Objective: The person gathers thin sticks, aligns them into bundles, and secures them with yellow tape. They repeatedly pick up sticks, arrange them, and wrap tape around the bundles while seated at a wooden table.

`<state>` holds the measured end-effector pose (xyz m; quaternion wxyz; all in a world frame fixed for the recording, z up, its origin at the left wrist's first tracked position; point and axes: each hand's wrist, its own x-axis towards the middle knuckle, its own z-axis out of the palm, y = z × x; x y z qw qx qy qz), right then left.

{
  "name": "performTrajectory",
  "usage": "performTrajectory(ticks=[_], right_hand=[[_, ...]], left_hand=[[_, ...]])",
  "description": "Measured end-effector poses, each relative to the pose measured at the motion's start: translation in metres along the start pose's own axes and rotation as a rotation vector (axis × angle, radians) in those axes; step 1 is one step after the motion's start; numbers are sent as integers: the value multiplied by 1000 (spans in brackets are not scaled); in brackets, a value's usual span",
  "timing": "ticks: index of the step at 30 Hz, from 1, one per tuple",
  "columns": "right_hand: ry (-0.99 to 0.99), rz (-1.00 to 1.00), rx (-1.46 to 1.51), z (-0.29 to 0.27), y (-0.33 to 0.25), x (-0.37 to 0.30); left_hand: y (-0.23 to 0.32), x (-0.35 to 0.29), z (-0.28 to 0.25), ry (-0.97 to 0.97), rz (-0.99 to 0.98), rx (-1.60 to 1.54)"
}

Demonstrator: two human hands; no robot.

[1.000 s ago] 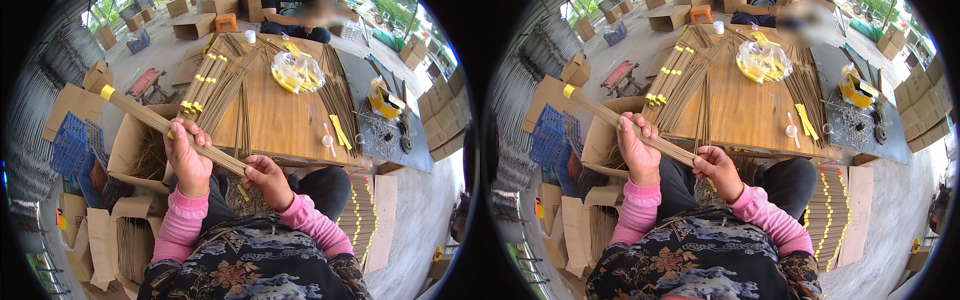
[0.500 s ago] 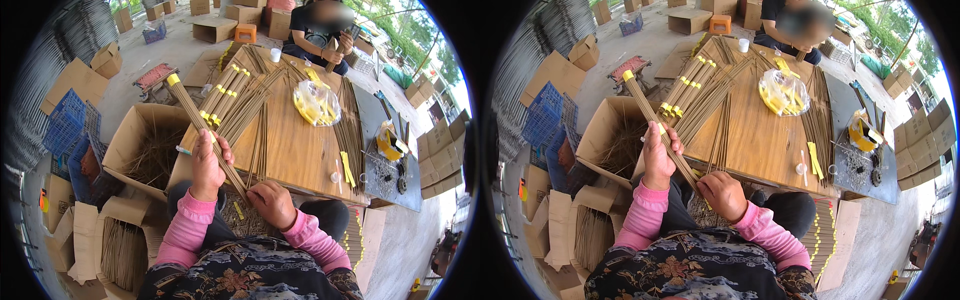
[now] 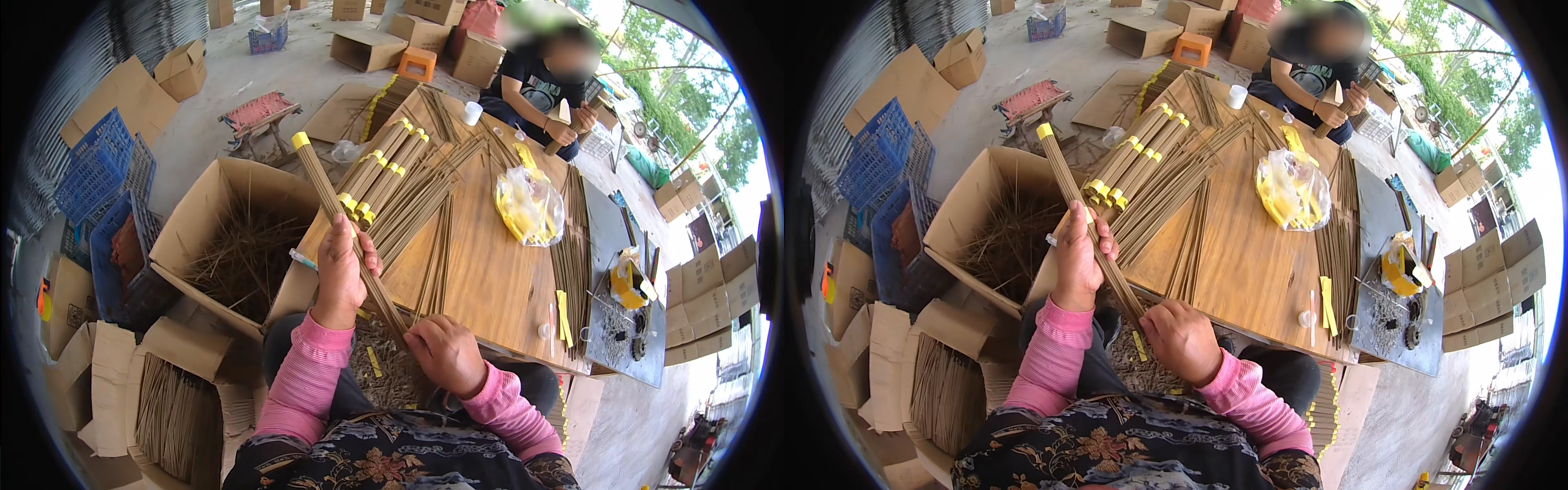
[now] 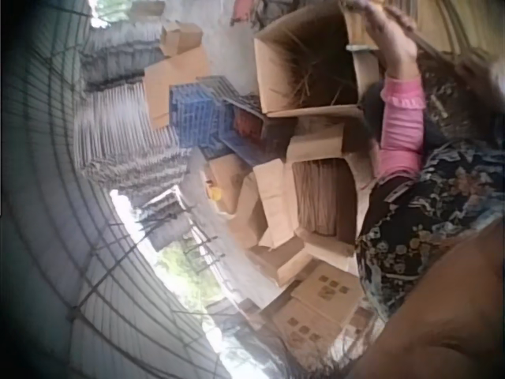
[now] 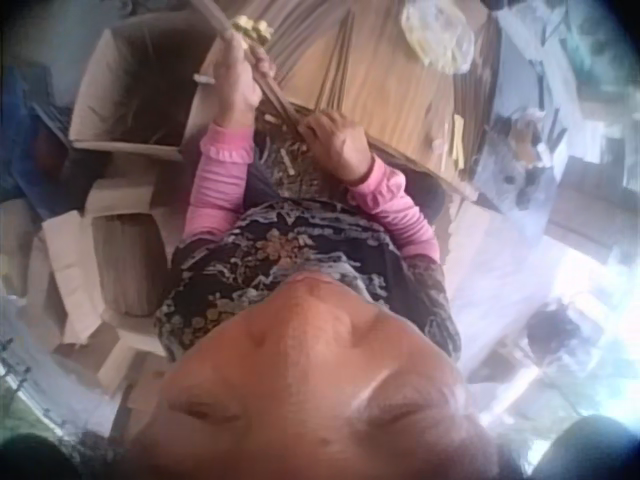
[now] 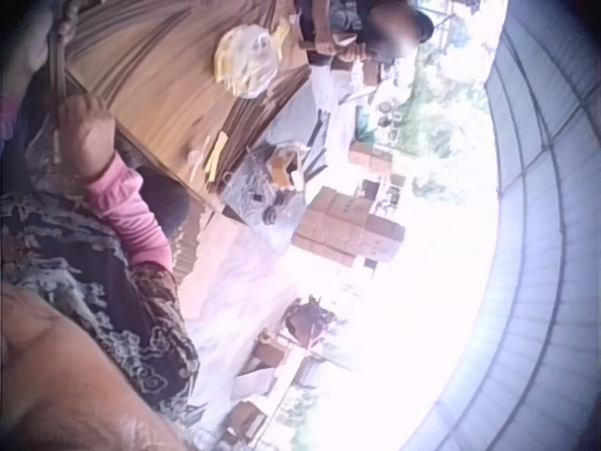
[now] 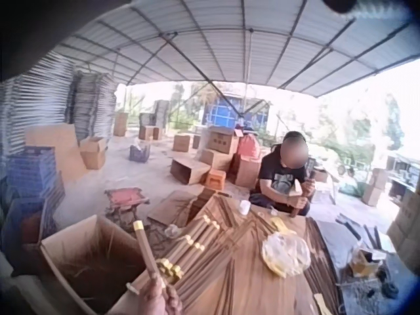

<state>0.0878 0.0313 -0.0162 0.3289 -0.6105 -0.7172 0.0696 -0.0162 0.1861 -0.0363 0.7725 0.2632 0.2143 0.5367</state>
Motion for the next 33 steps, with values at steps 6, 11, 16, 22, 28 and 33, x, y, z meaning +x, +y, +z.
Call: performTrajectory(ticks=[6, 11, 16, 22, 28, 33], right_hand=[[-112, -6, -35, 0, 0, -5], [-154, -7, -10, -7, -2, -13], [-221, -11, -14, -17, 2, -30], [-343, 20, 28, -44, 19, -62], [-386, 200, 134, -69, 30, -104], [-372, 263, 344, -73, 26, -92]], left_hand=[[14, 16, -21, 54, 42, -68], [21, 19, -30, 73, 65, -66], [29, 23, -36, 144, 74, -102], [40, 31, -56, 160, 122, -144], [49, 35, -64, 205, 150, -174], [47, 39, -73, 238, 174, -164]])
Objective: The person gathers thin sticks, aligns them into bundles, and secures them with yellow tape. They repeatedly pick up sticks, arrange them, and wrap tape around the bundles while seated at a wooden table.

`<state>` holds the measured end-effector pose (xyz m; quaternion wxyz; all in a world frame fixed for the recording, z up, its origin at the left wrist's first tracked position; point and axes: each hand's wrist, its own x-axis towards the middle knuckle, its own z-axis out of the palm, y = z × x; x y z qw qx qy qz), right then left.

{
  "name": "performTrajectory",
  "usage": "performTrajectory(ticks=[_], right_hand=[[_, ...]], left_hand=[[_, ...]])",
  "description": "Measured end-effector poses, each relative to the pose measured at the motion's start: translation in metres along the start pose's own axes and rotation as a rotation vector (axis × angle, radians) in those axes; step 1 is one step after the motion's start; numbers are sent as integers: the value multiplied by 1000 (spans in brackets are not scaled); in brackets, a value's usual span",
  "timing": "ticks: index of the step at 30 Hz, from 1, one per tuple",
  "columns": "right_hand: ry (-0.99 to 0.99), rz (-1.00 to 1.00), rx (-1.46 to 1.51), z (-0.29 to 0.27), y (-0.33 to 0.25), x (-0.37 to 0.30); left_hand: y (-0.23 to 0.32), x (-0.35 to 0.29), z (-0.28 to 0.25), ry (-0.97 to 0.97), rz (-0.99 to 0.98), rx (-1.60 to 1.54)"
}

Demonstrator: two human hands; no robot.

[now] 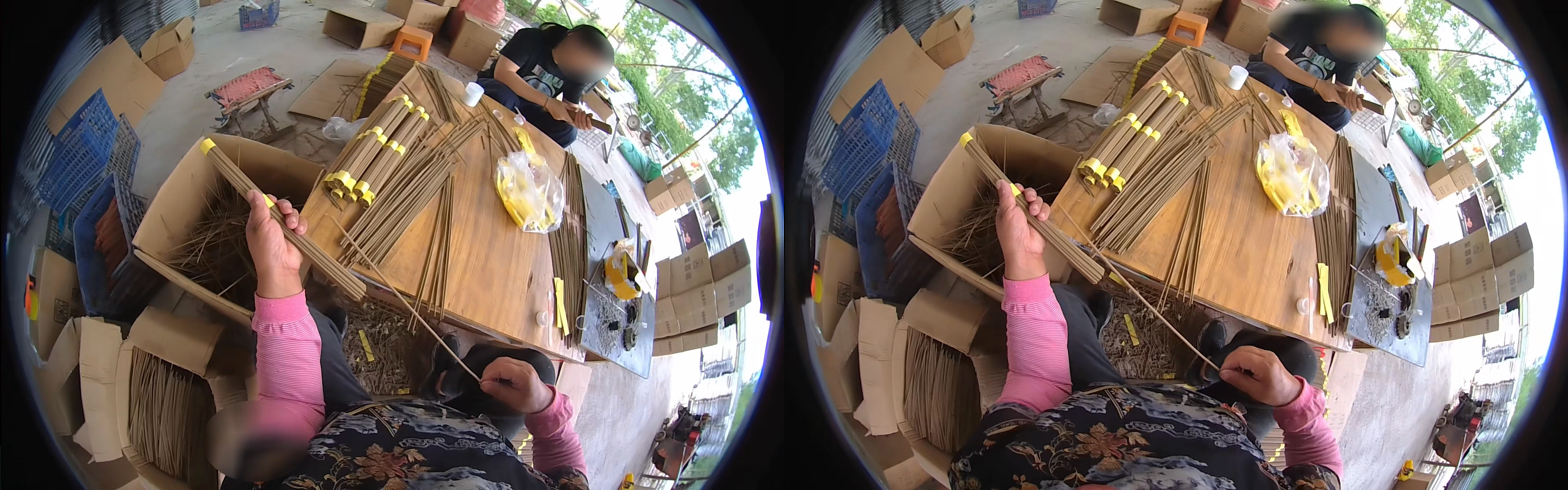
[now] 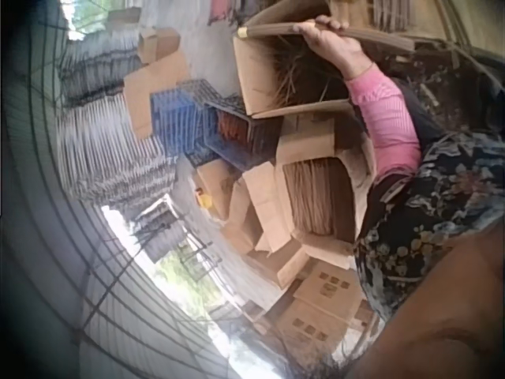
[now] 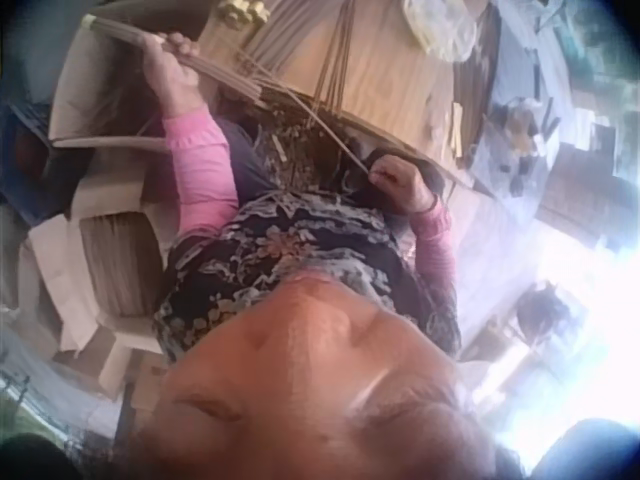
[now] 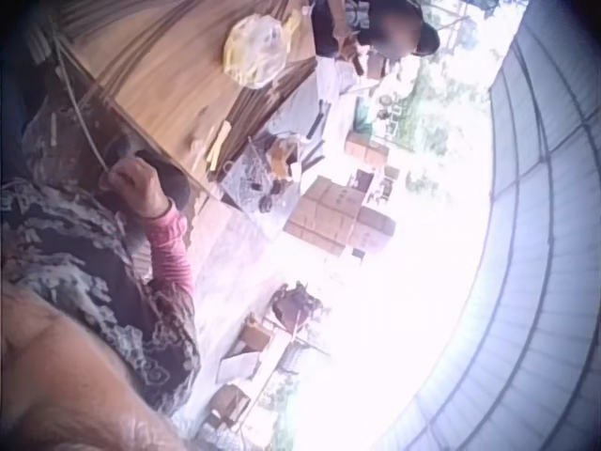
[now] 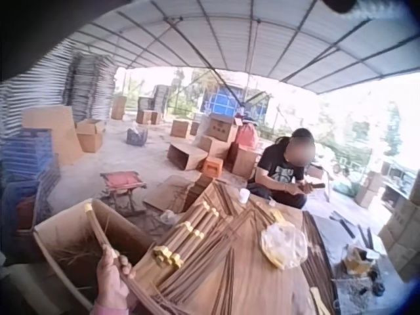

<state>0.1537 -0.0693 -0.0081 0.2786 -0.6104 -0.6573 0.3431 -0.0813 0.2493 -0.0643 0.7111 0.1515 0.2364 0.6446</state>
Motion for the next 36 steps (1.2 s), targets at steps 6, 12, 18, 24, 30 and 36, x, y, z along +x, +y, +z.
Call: performTrajectory(ticks=[6, 12, 18, 24, 30, 36], right_hand=[[28, 18, 559, 19, -49, 99], [280, -141, 850, 29, -51, 183], [640, 396, 270, 12, 70, 142], [478, 591, -50, 32, 101, 127], [466, 610, -129, 31, 101, 135], [453, 616, -309, 28, 104, 140]], left_hand=[[-14, -1, -1, -12, -53, 51], [-27, -5, 2, -13, -111, 67], [-25, -7, 3, -33, -120, 25], [-27, -9, 6, -58, -127, 37], [-28, -13, 11, -63, -143, 57], [-31, -15, 13, -96, -151, 69]])
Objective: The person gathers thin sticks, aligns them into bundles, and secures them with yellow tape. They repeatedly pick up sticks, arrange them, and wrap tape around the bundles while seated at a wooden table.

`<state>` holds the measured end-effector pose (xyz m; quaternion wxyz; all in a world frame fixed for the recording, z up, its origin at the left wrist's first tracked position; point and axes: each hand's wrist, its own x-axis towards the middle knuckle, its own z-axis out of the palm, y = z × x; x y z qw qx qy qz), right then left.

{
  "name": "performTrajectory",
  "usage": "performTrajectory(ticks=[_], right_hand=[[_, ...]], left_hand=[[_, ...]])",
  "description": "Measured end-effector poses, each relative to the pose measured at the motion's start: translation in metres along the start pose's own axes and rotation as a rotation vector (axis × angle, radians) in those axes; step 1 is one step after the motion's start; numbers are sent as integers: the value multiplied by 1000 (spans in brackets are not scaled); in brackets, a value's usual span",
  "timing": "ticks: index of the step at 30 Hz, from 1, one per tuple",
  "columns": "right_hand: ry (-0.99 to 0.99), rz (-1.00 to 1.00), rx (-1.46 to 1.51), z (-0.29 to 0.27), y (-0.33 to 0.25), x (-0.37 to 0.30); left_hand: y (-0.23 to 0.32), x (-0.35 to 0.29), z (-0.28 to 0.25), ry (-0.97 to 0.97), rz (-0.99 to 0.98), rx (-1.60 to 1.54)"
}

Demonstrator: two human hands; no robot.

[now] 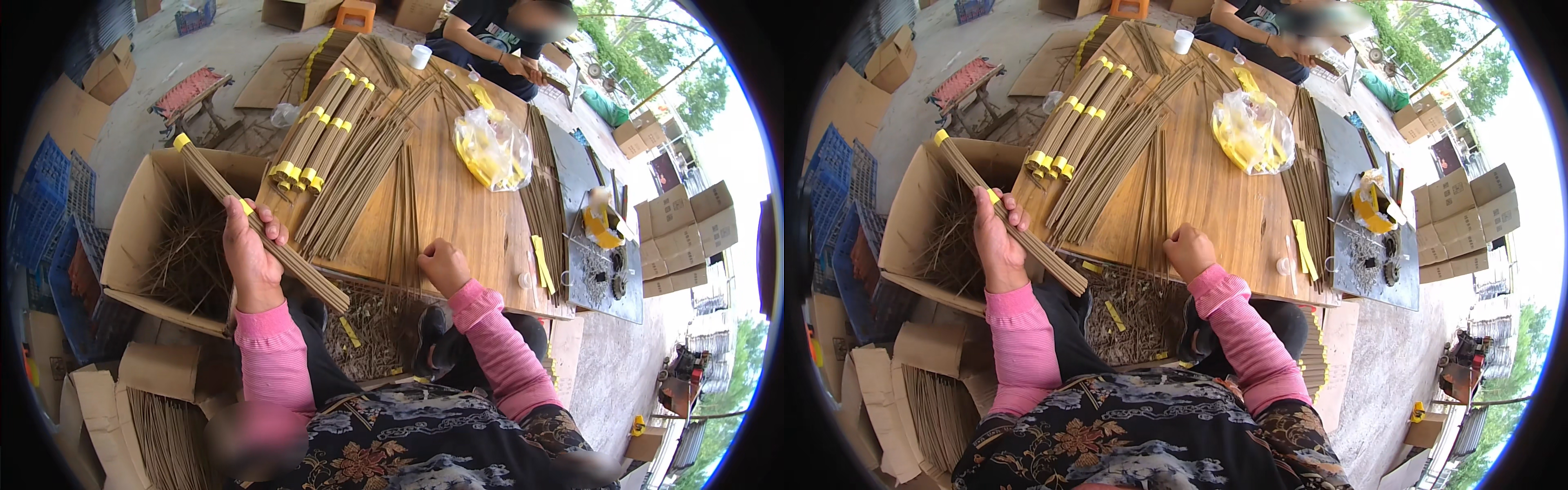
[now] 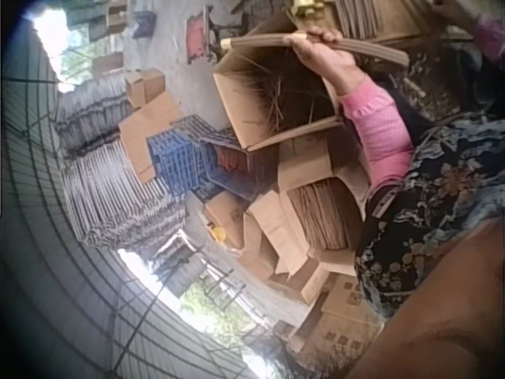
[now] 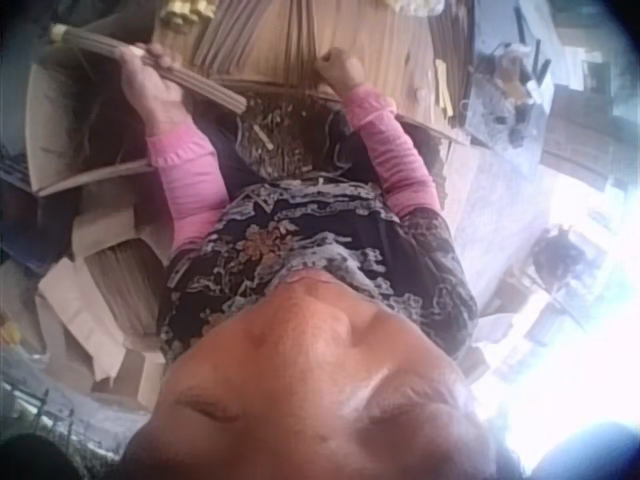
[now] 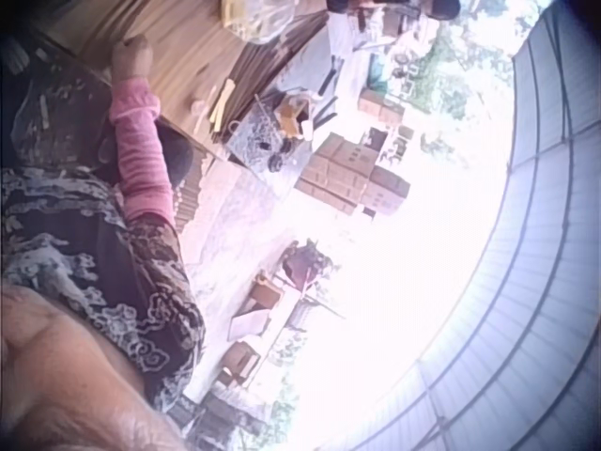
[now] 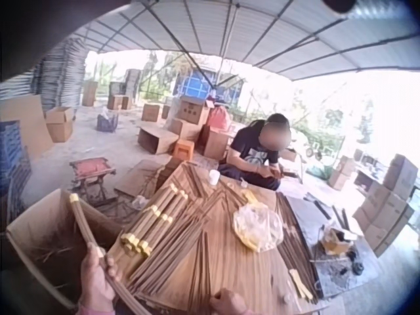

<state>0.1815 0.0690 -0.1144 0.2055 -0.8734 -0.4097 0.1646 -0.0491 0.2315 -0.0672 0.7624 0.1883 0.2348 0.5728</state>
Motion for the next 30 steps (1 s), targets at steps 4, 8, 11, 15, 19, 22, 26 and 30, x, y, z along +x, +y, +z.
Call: performTrajectory(ticks=[4, 8, 11, 15, 19, 22, 26, 30], right_hand=[[43, -10, -188, 4, -10, 11], [58, -19, -275, 6, -15, 22], [156, -36, -186, 1, -5, 20], [155, 75, 316, -9, 11, 11], [149, -13, 736, -39, -6, -33], [28, -79, 916, -64, -37, -87], [-385, -169, 793, -75, -38, -133], [-535, -135, 764, -72, -41, -145]], left_hand=[[-3, -2, -2, -68, -18, 15], [0, -7, 2, -114, -4, 22], [-2, -9, 5, -164, -24, -20], [-4, -5, -1, -218, -24, -72], [0, -6, -3, -213, -13, -75], [2, -7, -1, -246, 2, -91], [1, -9, 1, -307, 23, -73], [1, -15, 6, -327, 10, -60]])
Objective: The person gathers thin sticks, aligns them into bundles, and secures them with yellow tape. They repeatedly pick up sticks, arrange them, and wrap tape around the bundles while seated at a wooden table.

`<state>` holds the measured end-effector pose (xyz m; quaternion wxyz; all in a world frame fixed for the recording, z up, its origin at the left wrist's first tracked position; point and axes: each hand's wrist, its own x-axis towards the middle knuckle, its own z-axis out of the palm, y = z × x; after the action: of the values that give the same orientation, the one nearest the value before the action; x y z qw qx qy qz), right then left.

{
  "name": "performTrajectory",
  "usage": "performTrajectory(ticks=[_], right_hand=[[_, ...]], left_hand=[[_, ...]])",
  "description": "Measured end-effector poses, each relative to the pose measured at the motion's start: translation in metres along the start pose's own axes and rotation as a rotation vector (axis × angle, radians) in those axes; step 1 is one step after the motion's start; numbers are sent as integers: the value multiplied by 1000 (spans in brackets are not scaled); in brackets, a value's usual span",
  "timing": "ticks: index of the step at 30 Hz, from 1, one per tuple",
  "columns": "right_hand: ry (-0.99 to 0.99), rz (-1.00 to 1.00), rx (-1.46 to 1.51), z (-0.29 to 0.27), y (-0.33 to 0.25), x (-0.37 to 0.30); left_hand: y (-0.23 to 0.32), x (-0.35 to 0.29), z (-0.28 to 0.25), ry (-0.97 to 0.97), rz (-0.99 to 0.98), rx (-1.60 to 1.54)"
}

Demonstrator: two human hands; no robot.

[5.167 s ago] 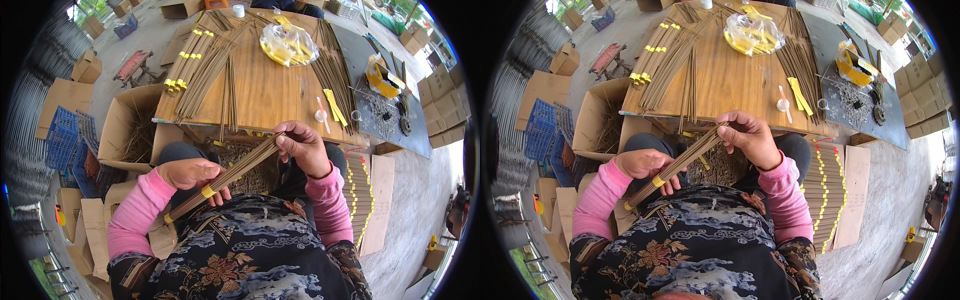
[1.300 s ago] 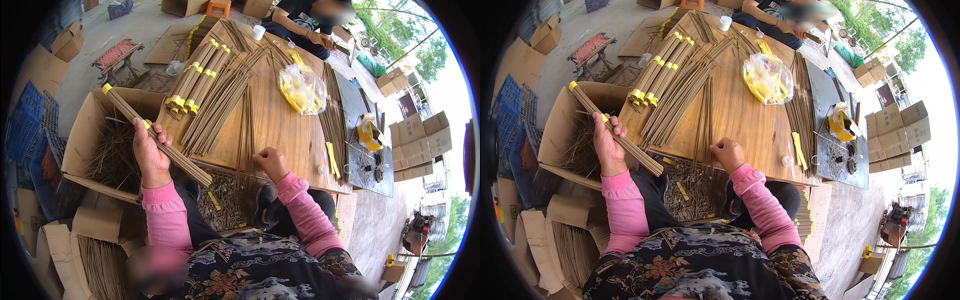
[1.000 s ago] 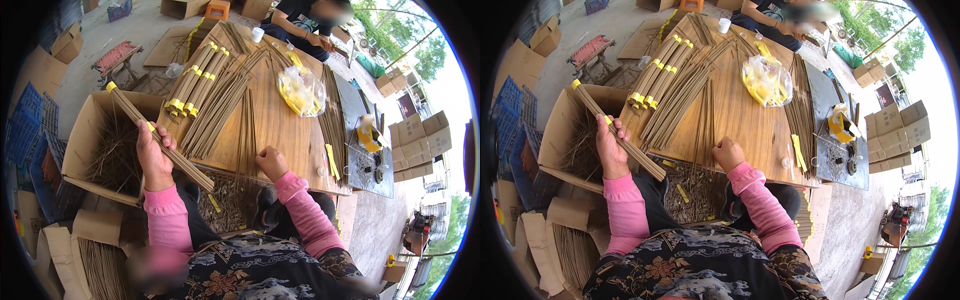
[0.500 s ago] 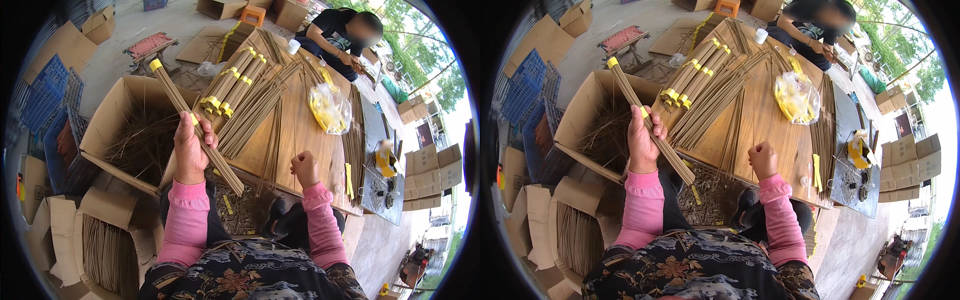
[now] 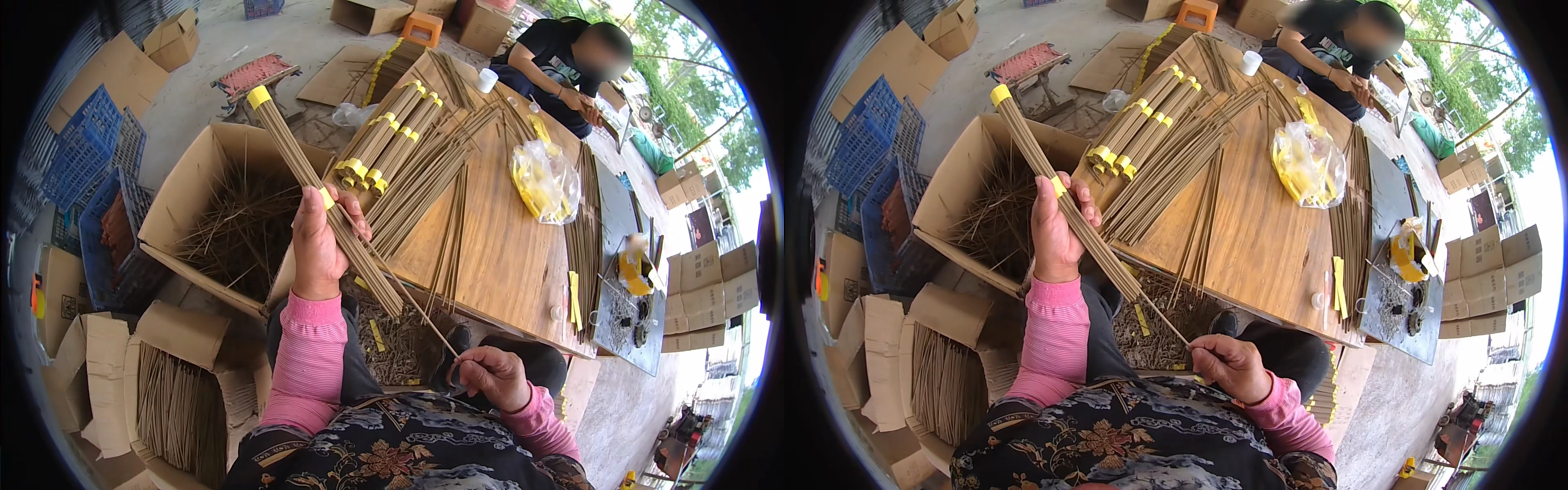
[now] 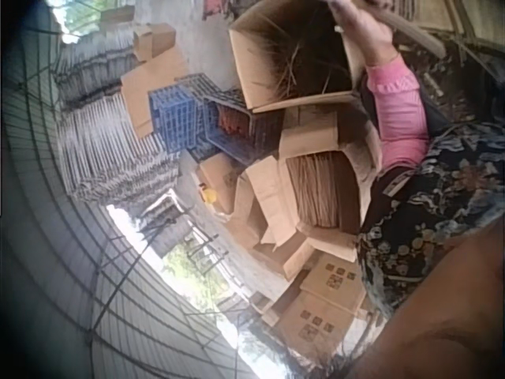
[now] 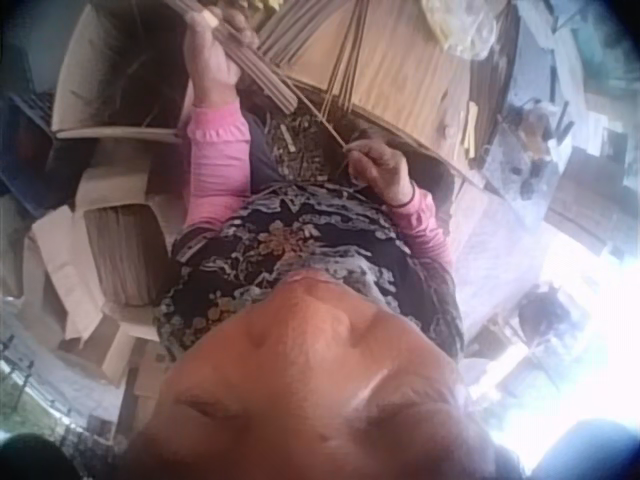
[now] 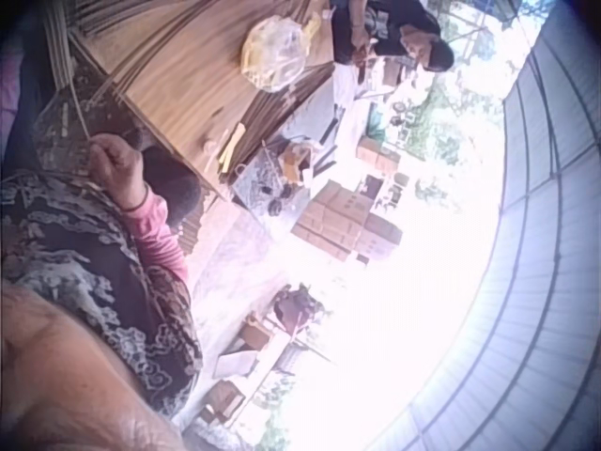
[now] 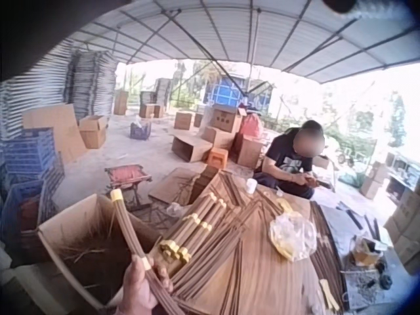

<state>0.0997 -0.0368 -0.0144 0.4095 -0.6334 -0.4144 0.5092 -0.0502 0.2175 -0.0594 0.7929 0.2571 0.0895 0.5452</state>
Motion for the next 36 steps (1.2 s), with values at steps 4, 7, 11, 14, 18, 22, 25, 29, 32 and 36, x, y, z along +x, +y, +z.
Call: performTrajectory(ticks=[4, 7, 11, 14, 18, 22, 25, 29, 32, 36], right_hand=[[-33, 34, -14, 2, 0, 2], [-30, 59, -18, 4, 0, 4], [-35, 92, 22, 4, 1, 4], [-36, 106, 42, 5, -1, 3], [-34, 107, 38, 6, -3, 1], [-33, 112, 20, 6, -3, 1], [-33, 116, 2, 7, -5, 2], [-48, 117, -86, 6, -3, 4], [-52, 154, -99, 4, -5, 7], [-50, 163, -82, 4, -6, 9]], left_hand=[[-1, 0, 0, -23, 20, 27], [-1, 0, 0, -25, 30, 45], [0, -1, 1, -25, 48, 87], [1, -2, 2, -24, 65, 115], [2, -2, 2, -16, 68, 135], [1, -2, 3, -20, 76, 156], [1, -3, 2, -32, 109, 232], [0, -4, 3, -50, 137, 338], [1, -5, 5, -48, 130, 350], [1, -4, 5, -42, 129, 337]])
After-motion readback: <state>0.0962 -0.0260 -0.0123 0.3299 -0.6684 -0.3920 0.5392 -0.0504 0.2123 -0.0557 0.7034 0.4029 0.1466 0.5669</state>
